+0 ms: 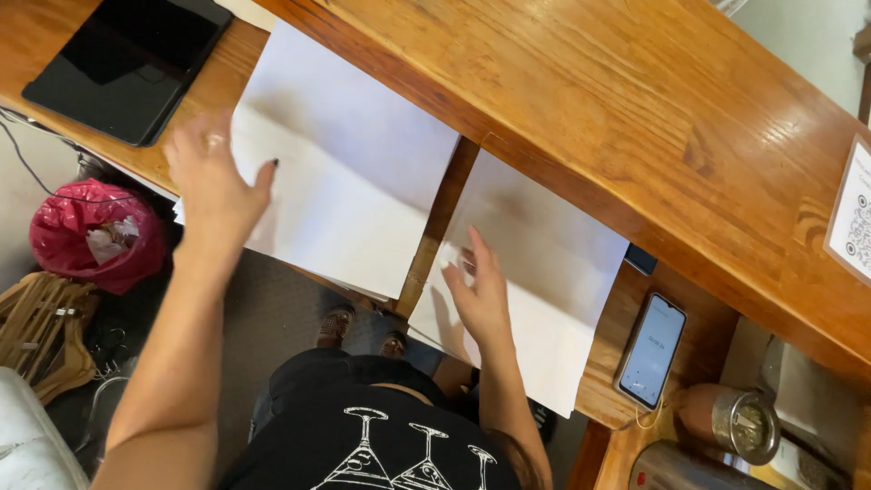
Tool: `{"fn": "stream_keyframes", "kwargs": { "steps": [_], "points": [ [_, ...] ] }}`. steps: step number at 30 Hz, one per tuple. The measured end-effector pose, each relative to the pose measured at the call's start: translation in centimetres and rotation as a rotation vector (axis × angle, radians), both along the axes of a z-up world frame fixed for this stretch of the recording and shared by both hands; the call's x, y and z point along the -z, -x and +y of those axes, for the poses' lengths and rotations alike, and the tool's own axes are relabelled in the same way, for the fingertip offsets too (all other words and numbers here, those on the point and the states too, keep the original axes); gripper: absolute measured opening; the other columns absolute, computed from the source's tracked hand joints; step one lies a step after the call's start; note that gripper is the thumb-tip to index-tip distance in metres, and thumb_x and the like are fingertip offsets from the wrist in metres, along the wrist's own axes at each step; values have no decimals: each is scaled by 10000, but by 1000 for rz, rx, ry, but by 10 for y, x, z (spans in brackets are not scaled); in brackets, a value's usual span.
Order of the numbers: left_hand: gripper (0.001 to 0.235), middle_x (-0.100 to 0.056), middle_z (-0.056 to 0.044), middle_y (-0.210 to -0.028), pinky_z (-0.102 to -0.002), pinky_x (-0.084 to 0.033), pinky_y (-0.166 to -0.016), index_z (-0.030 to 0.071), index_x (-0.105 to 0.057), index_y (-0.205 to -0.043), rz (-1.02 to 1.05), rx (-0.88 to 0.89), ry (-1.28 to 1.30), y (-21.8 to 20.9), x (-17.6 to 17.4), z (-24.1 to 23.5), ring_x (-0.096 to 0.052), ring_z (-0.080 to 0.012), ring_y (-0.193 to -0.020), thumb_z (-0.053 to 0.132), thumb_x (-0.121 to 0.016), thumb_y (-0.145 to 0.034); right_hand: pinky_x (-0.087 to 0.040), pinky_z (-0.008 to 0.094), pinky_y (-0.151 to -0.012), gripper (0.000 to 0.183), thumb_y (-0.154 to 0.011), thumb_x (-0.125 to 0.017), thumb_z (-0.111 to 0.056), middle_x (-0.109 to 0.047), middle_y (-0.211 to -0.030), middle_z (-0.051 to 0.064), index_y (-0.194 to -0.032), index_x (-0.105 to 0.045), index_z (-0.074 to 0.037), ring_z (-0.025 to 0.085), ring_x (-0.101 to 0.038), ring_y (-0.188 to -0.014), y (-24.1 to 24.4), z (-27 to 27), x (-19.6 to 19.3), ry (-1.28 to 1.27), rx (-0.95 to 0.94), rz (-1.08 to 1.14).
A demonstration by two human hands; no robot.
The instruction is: The person is folding white paper bags and stacking them on a wooden counter.
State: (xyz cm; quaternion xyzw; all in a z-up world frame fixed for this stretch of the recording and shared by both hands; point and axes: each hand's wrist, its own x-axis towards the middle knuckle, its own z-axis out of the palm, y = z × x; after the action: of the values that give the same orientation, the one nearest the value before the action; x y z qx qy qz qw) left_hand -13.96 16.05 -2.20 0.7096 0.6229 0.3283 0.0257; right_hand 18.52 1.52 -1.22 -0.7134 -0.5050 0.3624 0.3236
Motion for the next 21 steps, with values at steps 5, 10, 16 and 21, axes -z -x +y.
{"fn": "stream_keyframes", "kwargs": {
  "steps": [5,10,16,21],
  "points": [
    [887,-165,-312,-1627,-512,-175,-1236,101,-292,-1601,-188,576,555,-89,-16,-97,-168,-440,-1528,402,-742,-898,-173,502,-1235,748,-946,-563,-371,-250,-1657,211,-1588,-307,-86,367,-179,-1550,-51,-101,42,88,224,-290],
    [911,46,-258,-1683,-504,-70,-1251,198,-247,-1633,-132,893,1027,-132,-23,-144,105,-397,-1580,369,-770,-907,-63,570,-1231,877,-915,-529,-541,-126,-1698,232,-1614,-245,-94,389,-47,-1579,-70,-180,58,246,486,-509],
    [882,-3,-301,-1660,-521,70,-1251,167,-239,-1635,-152,942,1096,-143,-33,-157,96,-385,-1580,391,-715,-927,-272,476,-1186,780,-923,-572,-344,-323,-1634,169,-1599,-273,-95,357,-314,-1489,-62,-186,21,264,664,-284],
    [847,71,-152,-1732,-301,-414,-1058,283,-306,-1604,-370,761,1222,-144,-61,-161,-25,-242,-1619,310,-736,-874,-303,464,-1196,748,-905,-581,-303,-386,-1639,89,-1590,-325,-144,312,-365,-1494,-60,-182,-6,310,694,-195]
  ]
}}
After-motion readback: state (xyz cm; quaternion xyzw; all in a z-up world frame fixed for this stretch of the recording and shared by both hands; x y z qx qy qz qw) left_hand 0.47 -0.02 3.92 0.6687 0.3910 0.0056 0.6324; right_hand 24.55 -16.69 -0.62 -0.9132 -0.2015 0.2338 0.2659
